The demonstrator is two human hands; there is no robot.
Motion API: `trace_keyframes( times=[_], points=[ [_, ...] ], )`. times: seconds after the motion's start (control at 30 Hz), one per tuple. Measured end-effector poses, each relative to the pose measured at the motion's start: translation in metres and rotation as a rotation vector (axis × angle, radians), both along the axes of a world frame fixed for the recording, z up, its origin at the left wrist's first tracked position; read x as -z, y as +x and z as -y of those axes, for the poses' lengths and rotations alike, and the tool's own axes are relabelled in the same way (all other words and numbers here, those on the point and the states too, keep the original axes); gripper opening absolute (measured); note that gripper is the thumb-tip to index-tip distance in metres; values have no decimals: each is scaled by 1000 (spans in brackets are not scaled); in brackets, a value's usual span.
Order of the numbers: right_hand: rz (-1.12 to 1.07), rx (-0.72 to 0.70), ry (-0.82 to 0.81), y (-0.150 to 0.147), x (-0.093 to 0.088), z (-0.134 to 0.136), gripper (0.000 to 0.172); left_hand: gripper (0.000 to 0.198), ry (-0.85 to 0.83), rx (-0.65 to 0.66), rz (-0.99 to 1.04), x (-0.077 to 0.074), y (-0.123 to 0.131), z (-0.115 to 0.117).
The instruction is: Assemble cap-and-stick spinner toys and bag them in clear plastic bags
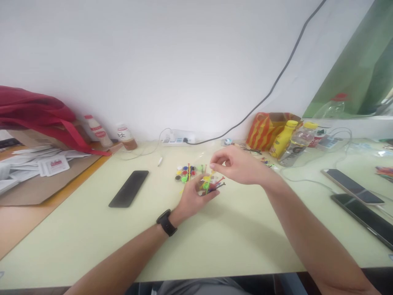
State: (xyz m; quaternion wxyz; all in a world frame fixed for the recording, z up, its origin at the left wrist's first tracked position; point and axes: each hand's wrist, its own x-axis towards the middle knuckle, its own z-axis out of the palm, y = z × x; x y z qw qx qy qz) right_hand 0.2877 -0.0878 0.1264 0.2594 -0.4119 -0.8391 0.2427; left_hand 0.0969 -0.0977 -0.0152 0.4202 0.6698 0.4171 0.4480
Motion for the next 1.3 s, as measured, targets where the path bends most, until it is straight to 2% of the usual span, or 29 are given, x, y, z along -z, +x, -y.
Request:
trace_keyframes(
  times=[0.13,0.3,0.5,0.73,0.8,0.87,0.93,1.0,1.03,1.1,1.13,1.23,1.3],
  points=[
    [102,0,91,6,-2,1,36,47,40,-34,-84,-4,0,0],
    [166,-111,52,22,-10,2,9,51,18,51,-52,-8,0,2],
    [203,-201,6,24,-11,4,17,41,-103,216,120,-13,4,7],
    [202,-233,-4,27,-11,9,15,42,-130,234,152,-16,6,12],
    [154,-188,45,28,-8,12,11,41,-118,232,132,-14,6,13],
    [13,-48,136,29,0,14,13,41,-132,217,133,-13,7,13],
    [-170,134,205,31,15,16,39,41,-157,201,147,-13,7,13],
    [-284,226,151,33,35,14,65,41,-163,207,144,-14,7,13],
    [-319,208,73,34,46,13,66,42,-159,217,127,-16,8,14],
    [-355,90,-129,35,68,10,43,41,-155,262,74,-18,8,14],
    [-372,38,-206,35,78,9,36,40,-154,289,60,-19,8,14],
    [-470,22,-299,33,100,6,32,32,-130,314,94,-20,6,10],
    [-518,58,-309,30,109,5,29,27,-100,233,127,-18,4,5]
  ],
)
